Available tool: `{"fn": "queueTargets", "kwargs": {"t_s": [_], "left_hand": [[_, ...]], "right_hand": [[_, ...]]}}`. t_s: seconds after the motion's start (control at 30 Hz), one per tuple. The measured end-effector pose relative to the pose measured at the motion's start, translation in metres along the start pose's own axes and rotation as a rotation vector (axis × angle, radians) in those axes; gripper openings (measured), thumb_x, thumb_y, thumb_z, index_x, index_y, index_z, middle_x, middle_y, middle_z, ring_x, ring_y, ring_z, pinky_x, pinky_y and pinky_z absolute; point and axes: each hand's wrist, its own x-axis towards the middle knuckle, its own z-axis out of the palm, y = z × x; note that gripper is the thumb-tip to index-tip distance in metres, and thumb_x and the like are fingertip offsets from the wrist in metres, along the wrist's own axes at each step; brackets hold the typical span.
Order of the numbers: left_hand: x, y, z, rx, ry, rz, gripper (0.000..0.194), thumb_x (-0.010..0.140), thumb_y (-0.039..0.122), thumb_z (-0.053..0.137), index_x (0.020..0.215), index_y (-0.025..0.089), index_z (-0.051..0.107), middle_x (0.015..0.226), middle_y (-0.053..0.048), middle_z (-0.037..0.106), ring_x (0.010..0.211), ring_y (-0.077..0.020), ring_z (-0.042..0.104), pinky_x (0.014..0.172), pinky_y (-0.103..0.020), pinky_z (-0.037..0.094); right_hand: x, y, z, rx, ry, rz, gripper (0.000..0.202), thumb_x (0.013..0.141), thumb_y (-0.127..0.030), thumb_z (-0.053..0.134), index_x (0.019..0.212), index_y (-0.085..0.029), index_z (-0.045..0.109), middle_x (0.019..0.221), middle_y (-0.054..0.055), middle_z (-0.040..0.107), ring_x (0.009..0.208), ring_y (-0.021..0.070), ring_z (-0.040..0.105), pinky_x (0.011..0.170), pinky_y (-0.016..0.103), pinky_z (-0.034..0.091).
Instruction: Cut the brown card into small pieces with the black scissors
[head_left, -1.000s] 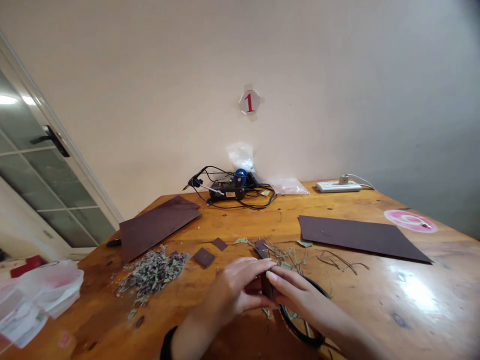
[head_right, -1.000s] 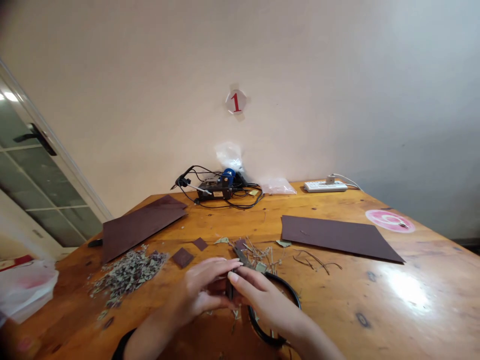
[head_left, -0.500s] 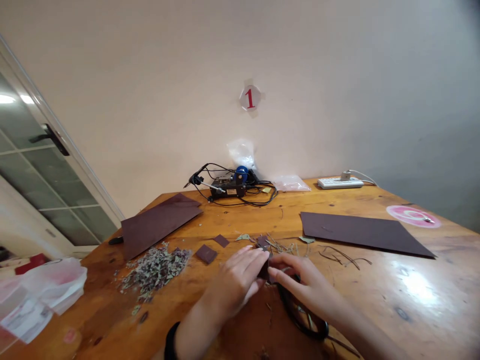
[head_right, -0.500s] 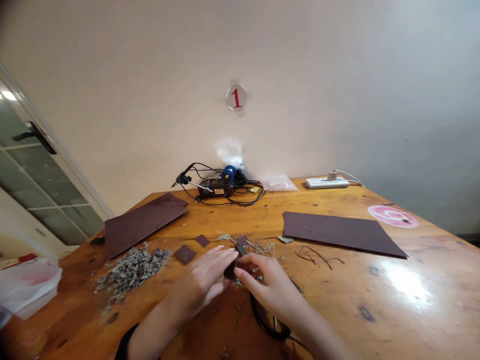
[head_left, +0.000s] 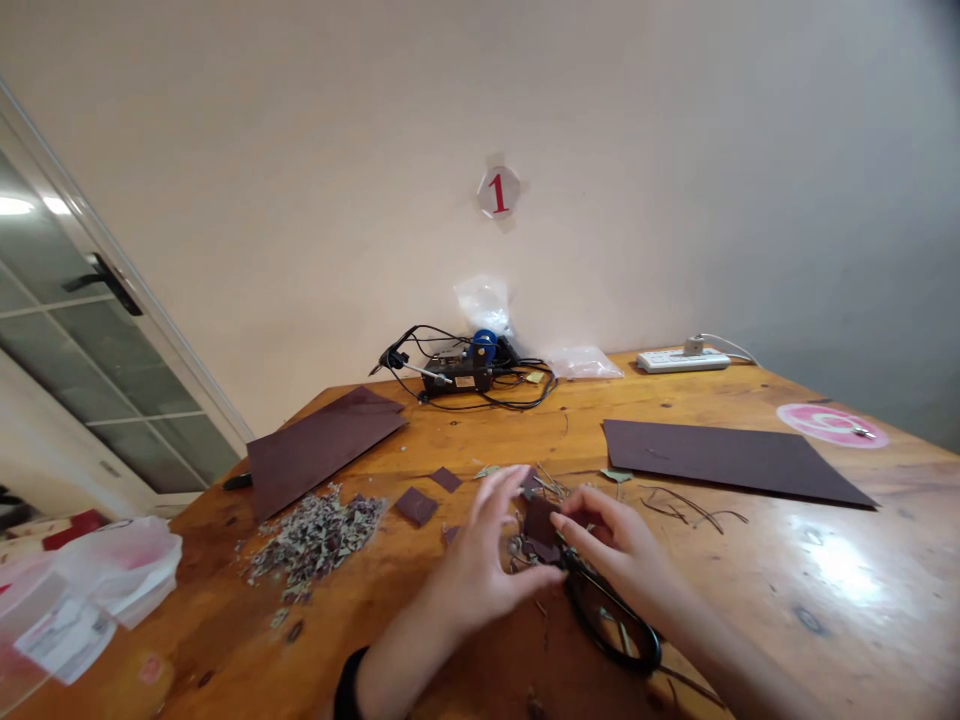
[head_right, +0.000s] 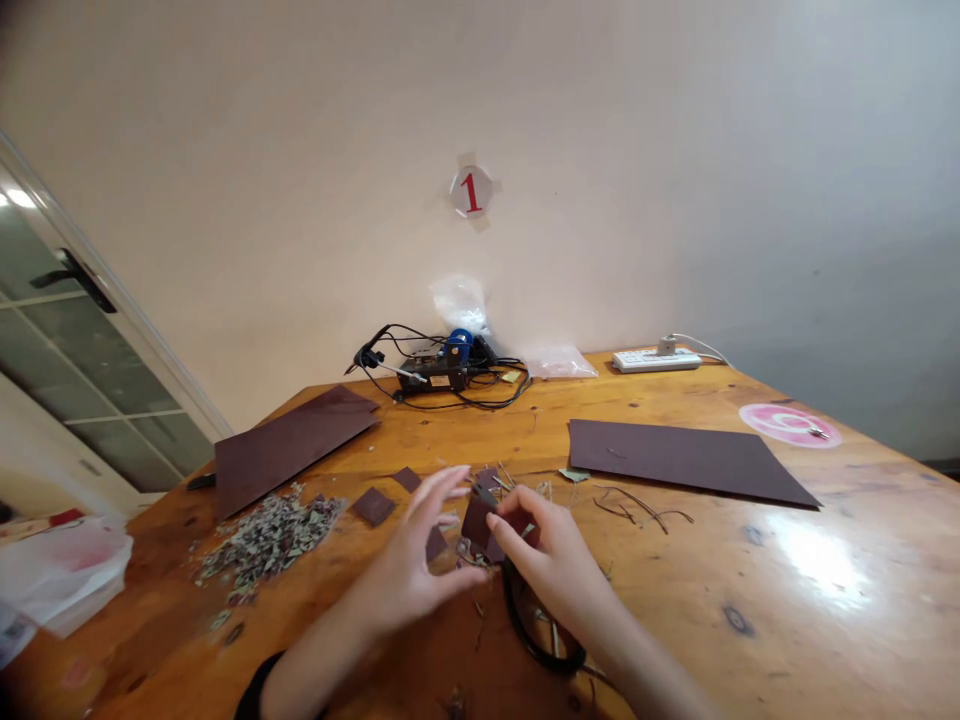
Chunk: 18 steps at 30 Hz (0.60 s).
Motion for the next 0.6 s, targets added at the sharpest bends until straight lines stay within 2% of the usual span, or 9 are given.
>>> {"fn": "queueTargets", "kwargs": {"t_s": [0.07, 0.13, 0.2, 0.3, 0.37, 0.43, 0.53, 0.6], "left_hand": [[0.004, 0.001, -0.001, -0.335, -0.005, -0.27, 0.053, 0.076, 0.045, 0.067, 0.119, 0.017, 0.052, 0.121, -0.015, 0.057, 0.103, -0.0251, 0.062, 0.08, -0.036, 0.054], [0.007, 0.001, 0.0, -0.589, -0.025, -0.456, 0.043, 0.073, 0.05, 0.068, 0.097, 0.015, 0.059, 0.095, -0.008, 0.065, 0.082, -0.0183, 0.066, 0.068, -0.027, 0.052], [0.009, 0.002, 0.003, -0.717, 0.005, -0.53, 0.042, 0.062, 0.047, 0.079, 0.083, 0.015, 0.06, 0.078, -0.002, 0.065, 0.069, -0.0133, 0.065, 0.065, -0.023, 0.05], [0.01, 0.008, -0.001, -0.744, 0.058, -0.561, 0.044, 0.052, 0.044, 0.085, 0.074, 0.015, 0.06, 0.066, 0.002, 0.063, 0.06, -0.0108, 0.062, 0.065, -0.023, 0.049], [0.009, 0.012, -0.017, -0.657, 0.065, -0.58, 0.044, 0.052, 0.045, 0.085, 0.073, 0.014, 0.062, 0.064, 0.001, 0.064, 0.06, -0.0123, 0.063, 0.064, -0.024, 0.049], [0.008, 0.01, -0.045, -0.511, 0.062, -0.58, 0.044, 0.053, 0.045, 0.084, 0.077, 0.014, 0.065, 0.066, -0.002, 0.068, 0.063, -0.0148, 0.065, 0.064, -0.024, 0.049], [0.003, -0.009, -0.093, -0.373, 0.213, -0.627, 0.046, 0.051, 0.043, 0.085, 0.081, 0.014, 0.066, 0.072, -0.005, 0.071, 0.07, -0.017, 0.067, 0.067, -0.025, 0.05], [0.0, -0.029, -0.115, -0.36, 0.251, -0.747, 0.047, 0.045, 0.04, 0.087, 0.078, 0.014, 0.066, 0.07, -0.005, 0.071, 0.068, -0.017, 0.067, 0.067, -0.025, 0.05]], "right_hand": [[0.0, 0.0, 0.0, 0.057, 0.041, 0.027, 0.027, 0.083, -0.046, 0.057, 0.075, -0.02, 0.055, 0.066, -0.001, 0.056, 0.06, 0.0134, 0.051, 0.054, 0.024, 0.038], [0.0, 0.0, 0.001, 0.091, 0.052, 0.039, 0.029, 0.082, -0.048, 0.058, 0.076, -0.02, 0.054, 0.066, -0.002, 0.053, 0.06, 0.0127, 0.048, 0.054, 0.024, 0.036], [-0.001, 0.0, 0.002, 0.11, 0.049, 0.043, 0.031, 0.082, -0.05, 0.058, 0.076, -0.02, 0.054, 0.066, -0.002, 0.051, 0.06, 0.0126, 0.047, 0.054, 0.024, 0.036], [-0.001, -0.002, 0.003, 0.117, 0.031, 0.055, 0.032, 0.082, -0.052, 0.058, 0.077, -0.02, 0.054, 0.067, -0.002, 0.051, 0.061, 0.013, 0.048, 0.055, 0.024, 0.037], [-0.001, -0.006, 0.003, 0.109, 0.018, 0.066, 0.033, 0.082, -0.052, 0.057, 0.076, -0.02, 0.054, 0.066, -0.002, 0.051, 0.06, 0.0126, 0.047, 0.053, 0.024, 0.036], [-0.001, -0.01, 0.001, 0.101, 0.014, 0.08, 0.034, 0.083, -0.054, 0.055, 0.074, -0.021, 0.054, 0.064, -0.002, 0.049, 0.057, 0.0122, 0.045, 0.051, 0.023, 0.034], [-0.001, -0.014, -0.001, 0.099, 0.026, 0.094, 0.037, 0.082, -0.057, 0.054, 0.073, -0.021, 0.054, 0.063, -0.002, 0.048, 0.055, 0.0125, 0.043, 0.05, 0.024, 0.032], [-0.001, -0.012, -0.001, 0.082, 0.029, 0.094, 0.037, 0.081, -0.057, 0.054, 0.073, -0.022, 0.054, 0.063, -0.002, 0.049, 0.056, 0.0131, 0.044, 0.05, 0.024, 0.032]]}}
